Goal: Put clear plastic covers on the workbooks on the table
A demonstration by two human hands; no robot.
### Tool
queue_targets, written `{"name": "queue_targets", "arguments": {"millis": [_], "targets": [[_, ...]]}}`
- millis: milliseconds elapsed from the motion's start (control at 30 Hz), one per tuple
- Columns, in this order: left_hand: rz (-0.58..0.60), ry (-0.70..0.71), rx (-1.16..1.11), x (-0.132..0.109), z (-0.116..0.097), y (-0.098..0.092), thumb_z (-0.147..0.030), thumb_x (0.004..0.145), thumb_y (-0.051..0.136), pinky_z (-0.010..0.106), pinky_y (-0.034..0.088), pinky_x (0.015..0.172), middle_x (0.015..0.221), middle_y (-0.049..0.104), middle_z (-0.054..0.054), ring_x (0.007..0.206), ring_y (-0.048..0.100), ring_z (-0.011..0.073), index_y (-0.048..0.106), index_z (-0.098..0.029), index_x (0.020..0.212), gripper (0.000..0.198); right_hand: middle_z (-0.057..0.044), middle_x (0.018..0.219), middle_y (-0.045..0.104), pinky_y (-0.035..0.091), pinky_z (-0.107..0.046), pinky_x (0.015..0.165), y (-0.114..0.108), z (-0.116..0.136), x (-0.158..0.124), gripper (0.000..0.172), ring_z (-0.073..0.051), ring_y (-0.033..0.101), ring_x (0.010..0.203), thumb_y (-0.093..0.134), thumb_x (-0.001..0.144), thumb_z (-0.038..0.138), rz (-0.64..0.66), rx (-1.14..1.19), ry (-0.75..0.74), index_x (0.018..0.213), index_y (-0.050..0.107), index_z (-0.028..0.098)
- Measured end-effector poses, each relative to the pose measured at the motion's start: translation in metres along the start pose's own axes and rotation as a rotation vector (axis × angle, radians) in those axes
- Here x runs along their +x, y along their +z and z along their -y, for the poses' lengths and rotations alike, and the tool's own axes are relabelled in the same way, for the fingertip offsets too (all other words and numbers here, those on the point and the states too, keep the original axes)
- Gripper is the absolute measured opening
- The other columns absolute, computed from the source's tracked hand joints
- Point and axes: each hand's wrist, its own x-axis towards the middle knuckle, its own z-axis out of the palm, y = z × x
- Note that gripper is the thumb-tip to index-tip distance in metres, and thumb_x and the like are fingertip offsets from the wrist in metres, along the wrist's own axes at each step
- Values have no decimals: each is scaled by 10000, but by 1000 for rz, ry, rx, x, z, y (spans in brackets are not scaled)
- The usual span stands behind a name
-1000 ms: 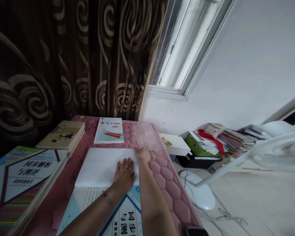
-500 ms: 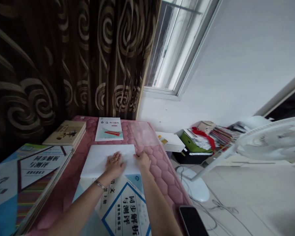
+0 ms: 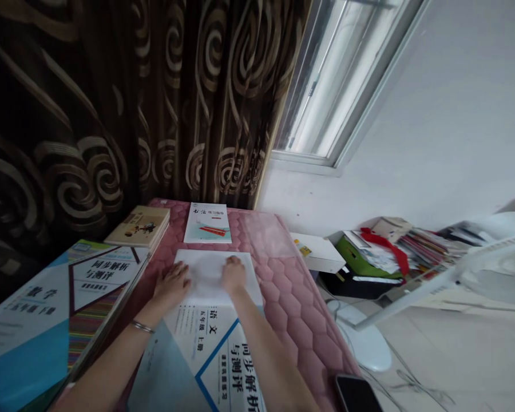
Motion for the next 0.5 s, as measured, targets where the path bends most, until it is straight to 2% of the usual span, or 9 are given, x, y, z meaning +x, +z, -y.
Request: {"name": "queue_targets", "arguments": {"millis": [67, 100, 167, 233, 333, 500], "targets": [[-22, 32, -17, 10, 0, -3, -291, 903, 396, 570, 165, 1154, 1550, 333, 90, 1428, 290, 249, 499, -226, 1347, 461, -59, 1448, 479, 271, -306, 1109, 16, 36, 5, 409, -177, 385, 1352, 377, 959, 287, 36, 26, -127, 1325, 549, 224], [-30, 49, -26, 16, 1, -3, -260, 907, 380, 556, 172, 1157, 1536, 360, 99, 1430, 288, 241, 504, -215, 1337, 449, -32, 1481, 441, 249, -355, 1129, 24, 52, 8, 429, -181, 329, 1390, 322, 982, 333, 60, 45, -179, 1359, 513, 256], [-37, 71, -42, 28, 2, -3, -199, 921, 323, 542, 173, 1163, 1516, 394, 109, 1431, 289, 221, 470, -201, 1357, 460, -52, 1527, 367, 184, -452, 1155, 36, 73, 15, 505, -210, 252, 1431, 200, 1006, 381, 130, 112, -234, 1430, 426, 222], [-37, 72, -49, 37, 2, 0, -182, 926, 301, 558, 157, 1163, 1511, 398, 128, 1419, 317, 225, 414, -184, 1392, 480, -71, 1551, 310, 129, -505, 1161, 41, 79, 22, 571, -236, 201, 1449, 133, 1006, 431, 172, 135, -232, 1460, 377, 185], [-61, 51, -43, 44, 5, 4, -227, 912, 371, 573, 135, 1159, 1507, 380, 187, 1402, 346, 261, 343, -132, 1424, 522, -67, 1579, 225, 74, -509, 1171, 40, 62, 31, 625, -231, 123, 1468, 123, 993, 496, 198, 78, -188, 1489, 318, 170], [-120, 30, -10, 44, 17, 5, -304, 913, 398, 463, 137, 1178, 1475, 422, 208, 1391, 364, 260, 310, -74, 1433, 576, -99, 1585, 178, 87, -490, 1174, 25, -4, 33, 624, -226, 131, 1467, 146, 996, 462, 165, -41, 13, 1509, 248, 122]]}}
